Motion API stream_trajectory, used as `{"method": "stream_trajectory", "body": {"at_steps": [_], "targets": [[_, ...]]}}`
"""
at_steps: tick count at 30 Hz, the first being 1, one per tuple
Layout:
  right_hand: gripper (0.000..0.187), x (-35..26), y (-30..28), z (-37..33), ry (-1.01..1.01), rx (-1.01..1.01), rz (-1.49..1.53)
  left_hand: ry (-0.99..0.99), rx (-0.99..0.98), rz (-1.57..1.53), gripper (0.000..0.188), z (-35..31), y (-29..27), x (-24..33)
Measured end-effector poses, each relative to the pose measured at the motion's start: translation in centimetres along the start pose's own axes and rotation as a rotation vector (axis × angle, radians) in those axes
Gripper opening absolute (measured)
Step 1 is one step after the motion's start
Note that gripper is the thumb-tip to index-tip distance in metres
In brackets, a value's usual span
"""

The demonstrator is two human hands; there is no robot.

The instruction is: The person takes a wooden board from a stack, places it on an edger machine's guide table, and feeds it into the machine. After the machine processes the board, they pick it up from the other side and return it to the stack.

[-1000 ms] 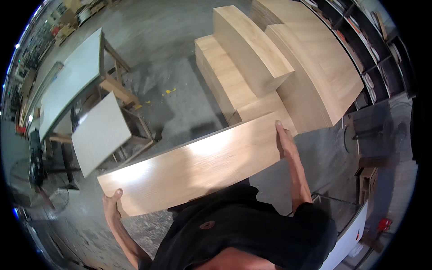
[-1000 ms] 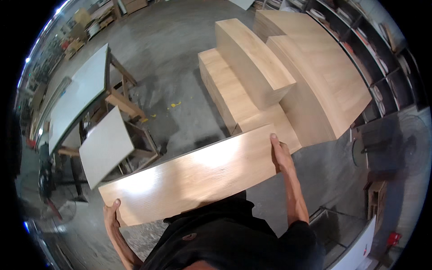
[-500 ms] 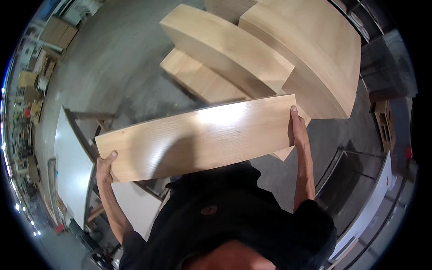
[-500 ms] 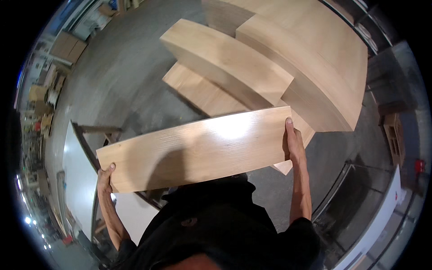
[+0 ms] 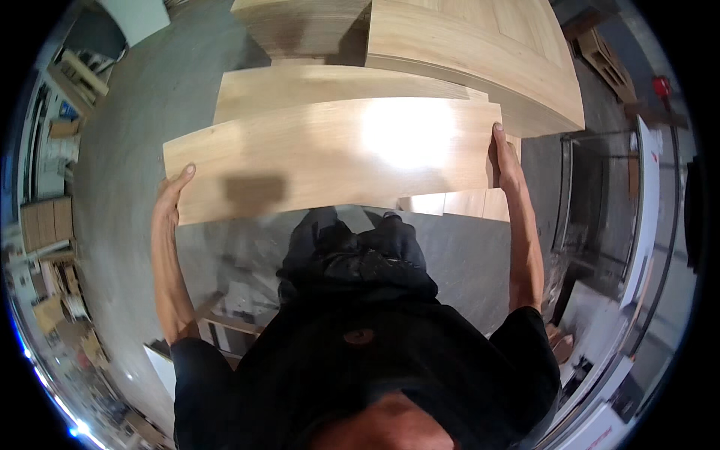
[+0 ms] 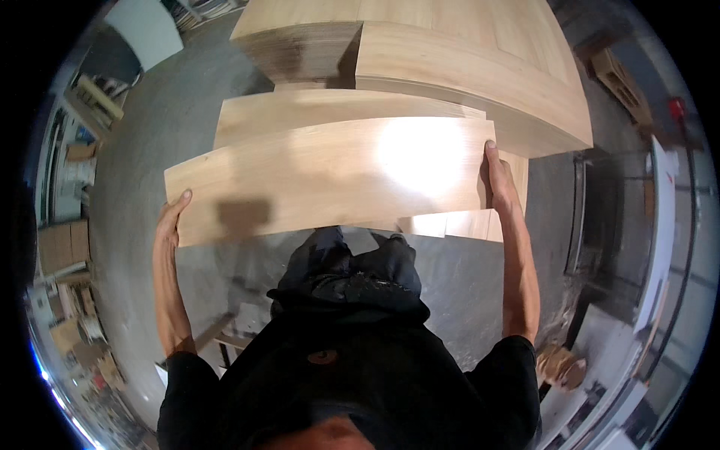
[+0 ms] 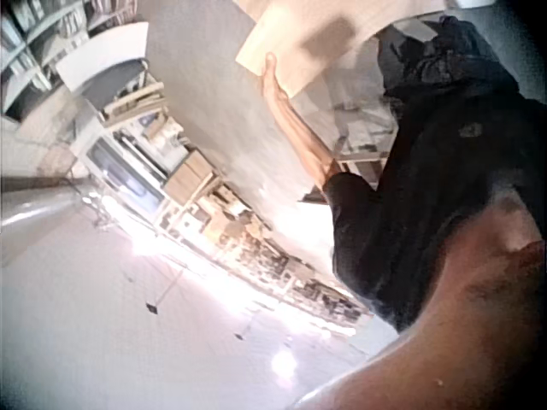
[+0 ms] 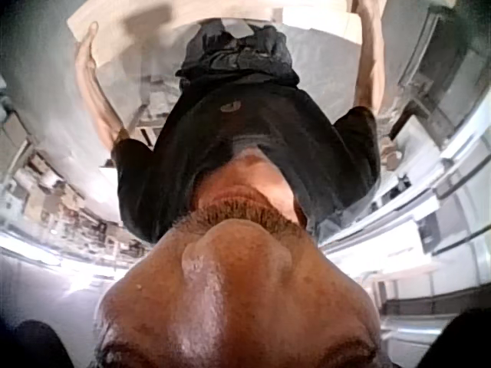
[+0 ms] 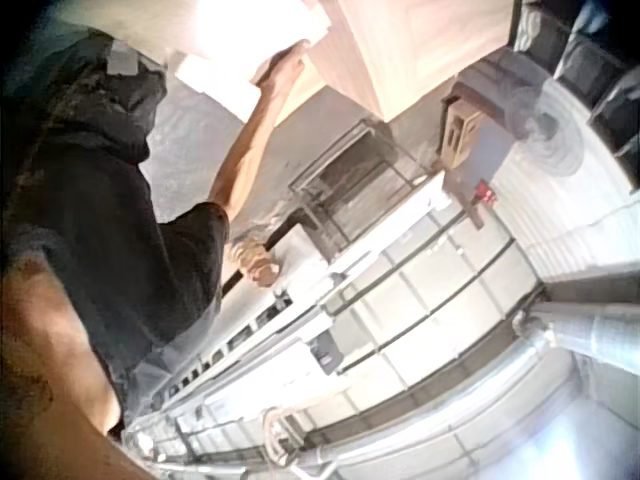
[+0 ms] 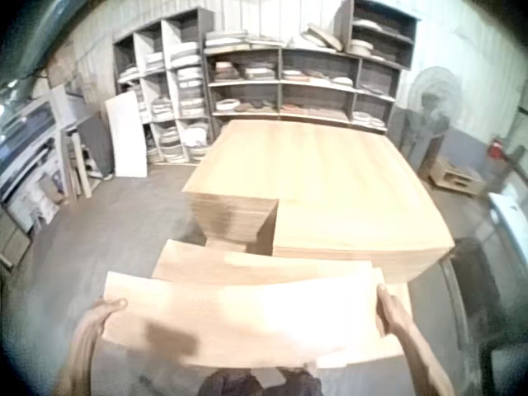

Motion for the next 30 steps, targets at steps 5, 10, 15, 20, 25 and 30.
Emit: {"method": "stream_trajectory", "body": {"at_steps": [5, 10, 15, 20, 25, 30], "targets": [[0.082, -1.9, 0.7, -3.7, 0.055, 0.171, 0.014, -0.036, -0.069, 0.188, 0.087, 6.0, -1.2, 5.4], [0.082, -1.9, -0.5, -5.0, 0.163, 0.144, -0.071, -0.043, -0.212, 0.105, 0.082, 8.4, 1.7, 7.9], [0.087, -1.1, -0.9, -3.2, 0.111, 0.272, -0.132, -0.049, -0.282, 0.12, 0.073, 11.9, 3.6, 8.3], [0.09, -1.6, -2.4, -3.4, 0.122, 0.233, -0.169, -0.068, -0.261, 0.175, 0.068, 14.4, 4.1, 8.0], [0.096, -2.3, -0.9, -3.6, 0.224, 0.138, -0.328, -0.044, -0.265, 0.091, 0.067, 13.1, 1.0, 7.3], [0.099, -3.4, 0.7, -2.3, 0.279, 0.052, -0.326, -0.114, -0.182, 0.132, 0.07, 11.7, -1.6, 7.1]]}}
Point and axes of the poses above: each hand's wrist, its own z-axis towards the middle knuckle, its own y-axis out of the palm, x = y × z, the point moved 7 cm from there along z, towards the middle knuckle, and after that the axes turned 14 degrees about -x, right-handed, at the moved point
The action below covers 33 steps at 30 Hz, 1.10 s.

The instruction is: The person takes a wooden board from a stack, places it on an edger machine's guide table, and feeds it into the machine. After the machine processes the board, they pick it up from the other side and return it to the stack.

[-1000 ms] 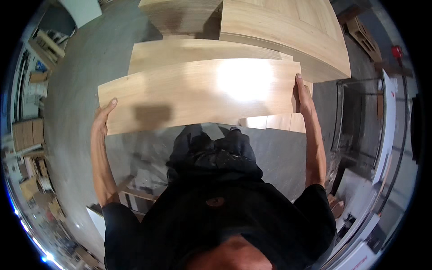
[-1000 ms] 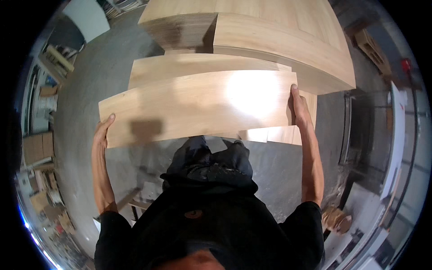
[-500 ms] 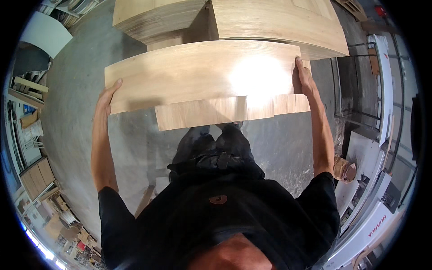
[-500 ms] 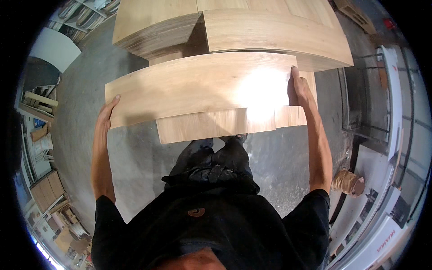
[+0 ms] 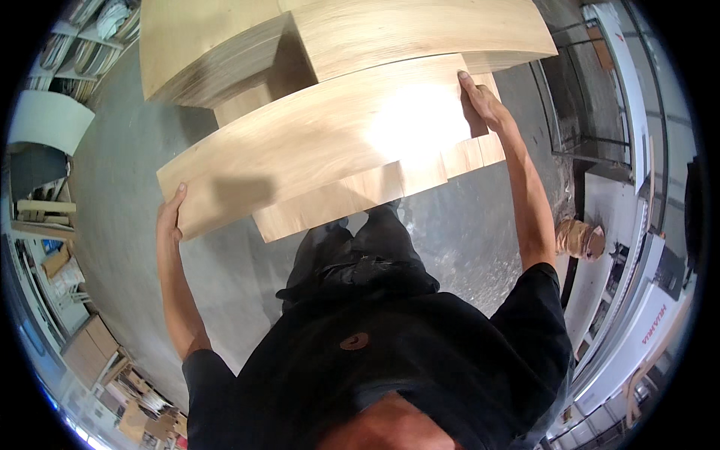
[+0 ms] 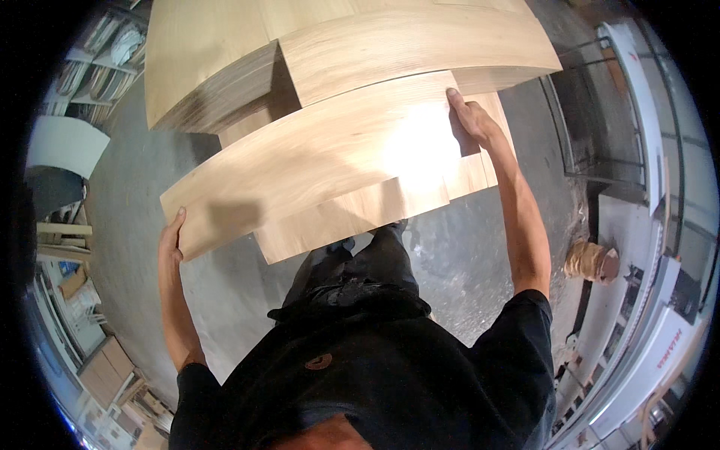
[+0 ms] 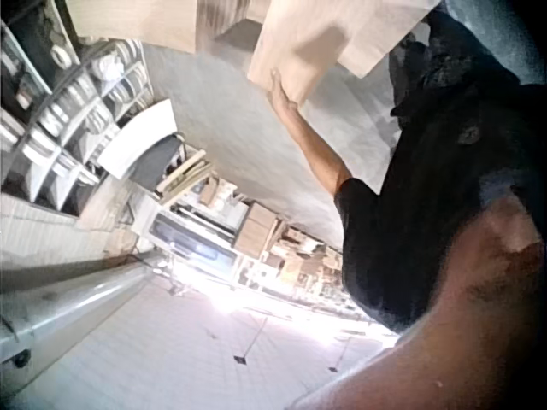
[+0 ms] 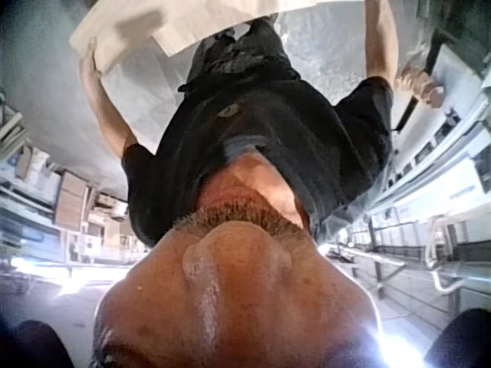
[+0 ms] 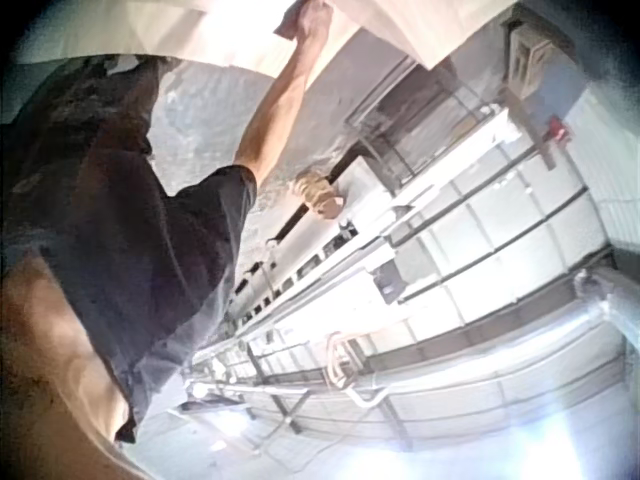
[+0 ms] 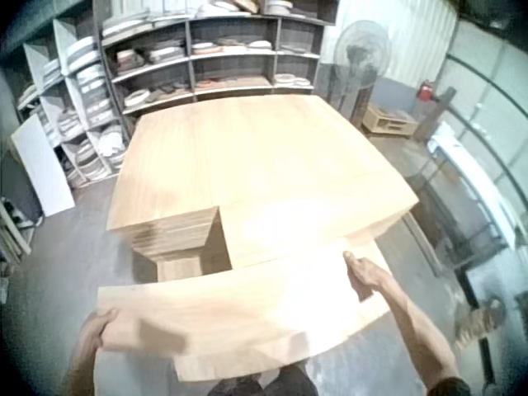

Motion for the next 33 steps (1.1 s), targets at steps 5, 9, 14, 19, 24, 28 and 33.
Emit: {"method": "stream_trajectory", "body": {"at_steps": [5, 9, 14, 19, 24, 28, 33], "targets": [[0.065, -2.0, -3.2, 1.3, -0.421, 0.443, -0.61, -0.058, 0.012, -0.027, 0.072, -0.2, 1.1, -0.7], [0.07, -5.6, -5.2, 0.2, -0.372, 0.253, -0.163, -0.013, 0.041, -0.06, 0.071, -1.1, 3.1, -1.7], [0.083, 2.2, 1.0, 1.4, -0.349, 0.064, 0.006, -0.055, -0.022, -0.039, 0.069, -0.8, 2.4, -2.1], [0.077, 0.1, 1.3, 2.1, -0.307, 0.093, 0.046, -0.029, -0.051, 0.007, 0.068, -0.1, 0.2, 0.2], [0.071, 0.6, 1.4, 3.0, -0.344, 0.087, 0.107, -0.071, -0.019, 0.029, 0.071, 0.5, 0.6, -0.2], [0.062, 0.9, 0.9, 4.6, -0.289, 0.049, 0.038, -0.039, -0.042, 0.055, 0.071, 0.2, 0.7, -0.1], [0.053, -1.1, 0.0, 3.7, -0.394, 0.19, 0.057, -0.034, -0.023, 0.025, 0.07, 0.0, 0.4, 0.7]]}}
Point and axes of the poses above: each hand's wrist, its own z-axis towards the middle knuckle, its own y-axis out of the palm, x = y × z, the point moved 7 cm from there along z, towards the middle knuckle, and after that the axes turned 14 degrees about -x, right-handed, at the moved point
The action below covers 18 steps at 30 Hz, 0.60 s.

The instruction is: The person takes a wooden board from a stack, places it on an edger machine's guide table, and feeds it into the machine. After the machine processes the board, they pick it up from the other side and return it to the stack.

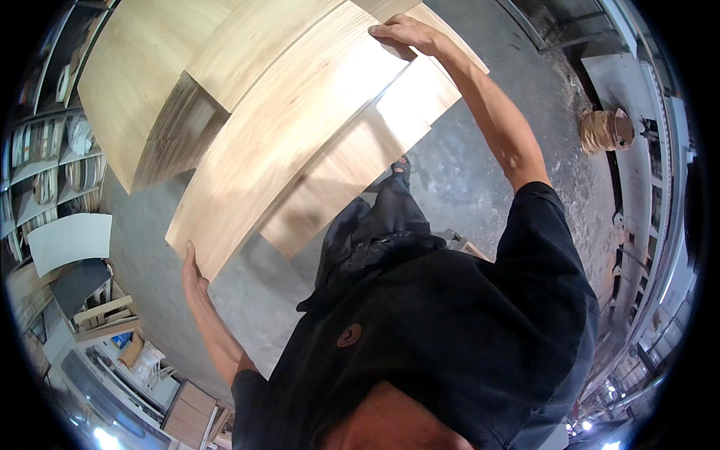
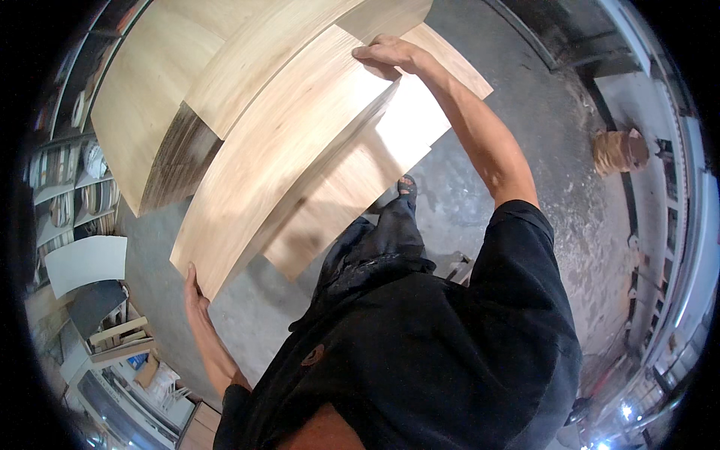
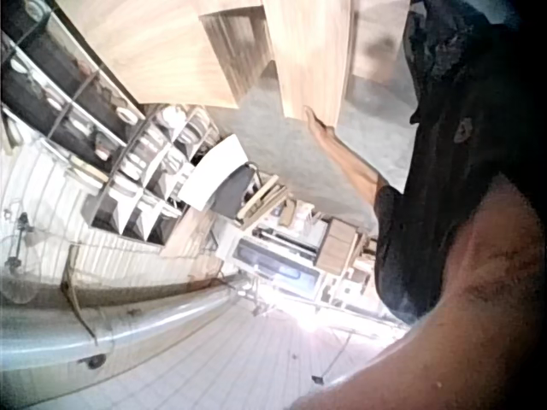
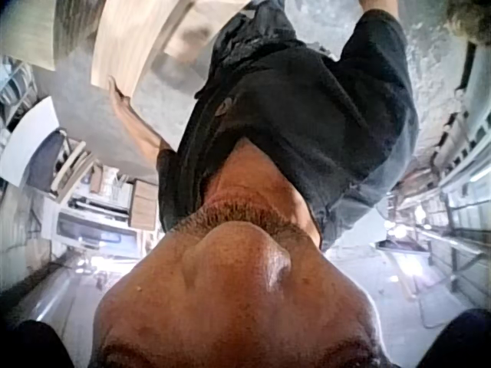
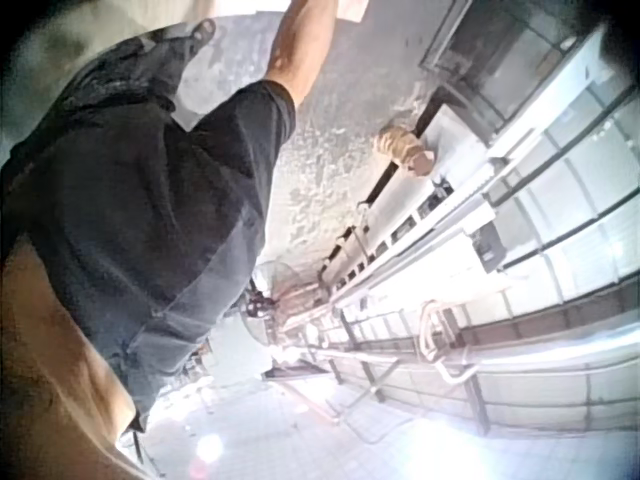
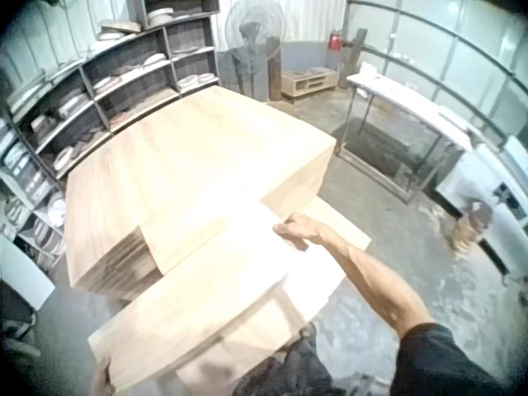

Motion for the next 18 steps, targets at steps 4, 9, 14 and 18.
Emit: {"method": "stream_trajectory", "body": {"at_steps": [4, 9, 14, 18], "targets": [[0.041, -1.2, -0.1, -0.2, -0.046, -0.157, 0.07, 0.037, -0.023, -0.025, 0.069, -0.1, 0.4, -0.1], [0.04, 2.9, -1.1, -1.9, -0.037, -0.096, 0.203, 0.013, 0.007, -0.003, 0.067, 1.0, 2.1, -1.0], [0.048, 6.7, -1.3, -4.9, 0.006, 0.022, 0.626, 0.022, -0.025, 0.027, 0.068, 1.0, 3.8, -1.2], [0.097, 12.1, 3.8, -10.3, 0.223, 0.293, 1.139, -0.041, 0.034, 0.017, 0.059, -0.3, 0.8, -4.1]]}}
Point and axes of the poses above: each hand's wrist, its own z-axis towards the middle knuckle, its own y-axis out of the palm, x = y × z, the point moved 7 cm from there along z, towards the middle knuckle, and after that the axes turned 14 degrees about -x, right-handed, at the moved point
